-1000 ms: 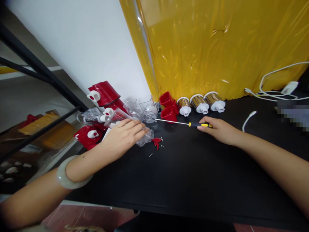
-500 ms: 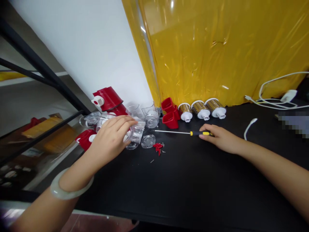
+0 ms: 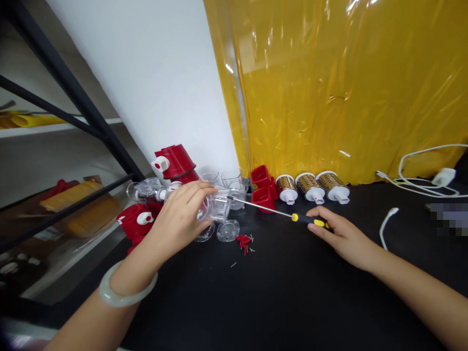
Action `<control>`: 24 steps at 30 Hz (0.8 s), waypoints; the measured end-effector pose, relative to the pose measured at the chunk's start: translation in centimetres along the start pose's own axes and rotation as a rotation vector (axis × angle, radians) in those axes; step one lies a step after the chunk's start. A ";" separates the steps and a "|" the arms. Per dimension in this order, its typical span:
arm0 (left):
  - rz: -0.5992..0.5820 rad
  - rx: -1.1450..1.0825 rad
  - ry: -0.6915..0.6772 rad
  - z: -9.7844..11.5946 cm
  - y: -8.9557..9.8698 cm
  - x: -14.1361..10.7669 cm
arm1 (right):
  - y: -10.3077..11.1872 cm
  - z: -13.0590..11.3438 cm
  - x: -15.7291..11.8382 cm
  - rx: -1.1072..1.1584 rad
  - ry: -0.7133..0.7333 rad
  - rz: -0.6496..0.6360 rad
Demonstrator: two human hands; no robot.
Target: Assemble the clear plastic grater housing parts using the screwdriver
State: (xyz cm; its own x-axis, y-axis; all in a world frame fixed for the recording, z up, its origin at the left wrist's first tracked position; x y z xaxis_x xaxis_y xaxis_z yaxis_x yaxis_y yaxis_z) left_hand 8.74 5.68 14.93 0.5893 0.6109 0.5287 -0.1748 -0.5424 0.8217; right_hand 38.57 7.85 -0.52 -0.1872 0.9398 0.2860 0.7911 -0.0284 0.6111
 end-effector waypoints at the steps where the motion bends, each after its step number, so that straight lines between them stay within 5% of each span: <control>1: 0.002 -0.002 0.006 -0.1 -0.1 -0.1 | 0.1 0.2 0.1 -0.005 -0.002 0.005; 24: 0.035 0.003 -0.083 0.0 -1.9 0.2 | 0.4 1.6 -0.1 -0.087 -0.019 0.036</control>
State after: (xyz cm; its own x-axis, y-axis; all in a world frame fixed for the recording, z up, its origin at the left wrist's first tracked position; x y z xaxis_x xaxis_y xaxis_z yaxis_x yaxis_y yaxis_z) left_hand 9.21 6.83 13.51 0.6461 0.5417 0.5378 -0.1943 -0.5646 0.8022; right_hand 39.85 8.27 -1.49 -0.1481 0.9438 0.2956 0.7430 -0.0911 0.6630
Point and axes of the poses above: each hand's wrist, its own x-axis towards the middle knuckle, its own y-axis out of the back of the hand, z = x × y, the point moved 9 cm from there along x, towards the middle knuckle, and after that the axes turned 6 degrees about y, right-handed, at the moved point
